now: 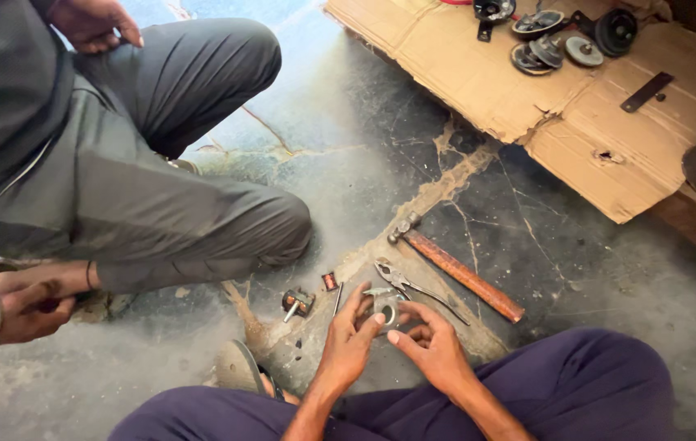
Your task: The person sits on the floor and uses a hammer and pliers to repeatedly strike and adjust small metal components. The person occasionally picks up the parts to inspect them before continuing to hammer them on the floor.
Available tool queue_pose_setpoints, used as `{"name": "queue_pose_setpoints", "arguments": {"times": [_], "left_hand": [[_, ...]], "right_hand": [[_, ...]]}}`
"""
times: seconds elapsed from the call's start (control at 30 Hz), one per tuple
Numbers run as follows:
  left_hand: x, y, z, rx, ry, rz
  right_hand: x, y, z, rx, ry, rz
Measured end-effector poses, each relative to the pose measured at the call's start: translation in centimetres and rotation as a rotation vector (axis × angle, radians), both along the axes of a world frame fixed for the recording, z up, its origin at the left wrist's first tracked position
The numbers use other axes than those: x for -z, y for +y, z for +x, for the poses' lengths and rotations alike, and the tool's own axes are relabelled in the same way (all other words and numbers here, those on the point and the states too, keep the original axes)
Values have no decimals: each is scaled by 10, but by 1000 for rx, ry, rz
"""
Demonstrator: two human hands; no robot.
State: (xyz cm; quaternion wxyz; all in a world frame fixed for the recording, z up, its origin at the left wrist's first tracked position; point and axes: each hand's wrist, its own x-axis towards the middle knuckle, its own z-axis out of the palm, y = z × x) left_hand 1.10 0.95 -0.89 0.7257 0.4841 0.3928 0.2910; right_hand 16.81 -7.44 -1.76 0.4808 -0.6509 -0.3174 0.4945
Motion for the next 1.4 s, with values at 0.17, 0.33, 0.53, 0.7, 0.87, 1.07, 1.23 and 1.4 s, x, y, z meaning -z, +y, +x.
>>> {"name": "queue_pose_setpoints", "arguments": {"times": [0.17, 0.33, 0.53, 0.7, 0.87, 1.07, 1.23, 1.4], "left_hand": [[-5, 1, -3, 2, 418, 297], [0, -3, -7, 177, 911, 309], [21, -3, -13, -44, 643, 834], [18, -4, -11, 106, 813, 703], [5, -9, 2, 334, 929, 523], [3, -15, 7, 308, 745, 837], [-2, -8, -3, 60, 634, 1114], [0, 3, -26, -60, 864, 749]], "right_hand": [[-10, -7, -6, -279, -90, -33], [-21, -8, 6, -404, -597, -147], [-34, 1, 53, -202, -843, -225], [-34, -9, 39, -458, -813, -335], [-30, -6, 33, -558, -870, -384], [-28, -3, 36, -342, -911, -346], [-29, -5, 35, -253, -908, -332], [-32, -7, 35, -216, -880, -329]]}}
